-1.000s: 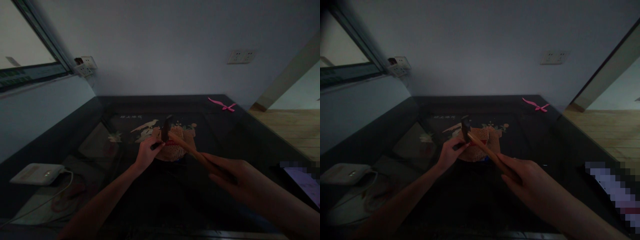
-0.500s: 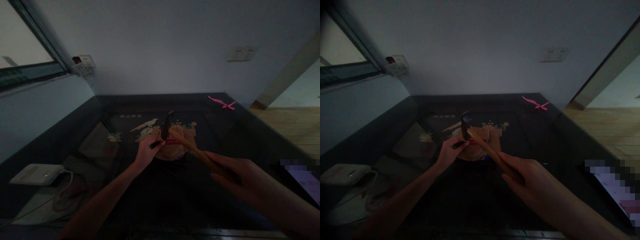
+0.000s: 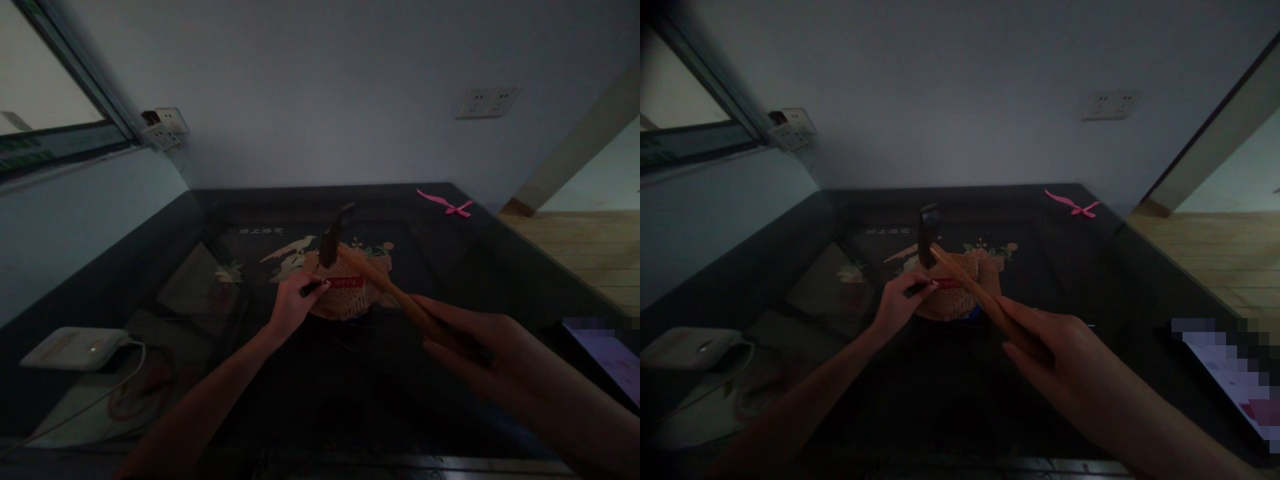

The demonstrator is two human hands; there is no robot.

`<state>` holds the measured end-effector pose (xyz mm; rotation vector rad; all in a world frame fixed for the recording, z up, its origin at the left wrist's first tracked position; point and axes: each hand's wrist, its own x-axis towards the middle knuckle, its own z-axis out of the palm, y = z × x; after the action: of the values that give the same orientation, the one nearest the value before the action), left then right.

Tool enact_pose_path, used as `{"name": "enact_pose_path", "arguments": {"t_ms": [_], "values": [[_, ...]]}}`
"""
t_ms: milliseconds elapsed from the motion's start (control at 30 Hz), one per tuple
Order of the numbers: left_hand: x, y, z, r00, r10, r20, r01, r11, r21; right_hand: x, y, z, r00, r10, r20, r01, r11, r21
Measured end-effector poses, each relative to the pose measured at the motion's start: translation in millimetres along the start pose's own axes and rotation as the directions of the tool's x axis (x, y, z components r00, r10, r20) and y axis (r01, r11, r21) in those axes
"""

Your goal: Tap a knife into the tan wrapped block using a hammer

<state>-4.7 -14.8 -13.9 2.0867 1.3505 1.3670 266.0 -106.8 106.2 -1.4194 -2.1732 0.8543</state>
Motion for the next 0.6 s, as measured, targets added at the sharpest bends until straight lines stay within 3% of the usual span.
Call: {"name": "enact_pose_path", "arguments": {"t_ms": [167, 367, 600], "values": [[0.9, 3.7, -1.6, 1.0, 0.011, 0.02, -0.011, 1.0, 0.002, 2.9, 5.2, 2.9, 0.996, -0.06, 0.068, 0.063, 0.997, -0.052], [-0.1, 1.2, 0.2, 1.0, -0.02, 0.005, 0.02, 1.0, -0.02, -1.9, -1.5, -2.8, 1.0, -0.02, -0.005, 0.02, 1.0, -0.023], [1.4, 1.6, -1.1, 0.998, -0.035, 0.051, 0.035, 0.999, -0.007, -0.2, 8.3, 3.5, 0.995, -0.045, 0.093, 0.048, 0.999, -0.022]]}}
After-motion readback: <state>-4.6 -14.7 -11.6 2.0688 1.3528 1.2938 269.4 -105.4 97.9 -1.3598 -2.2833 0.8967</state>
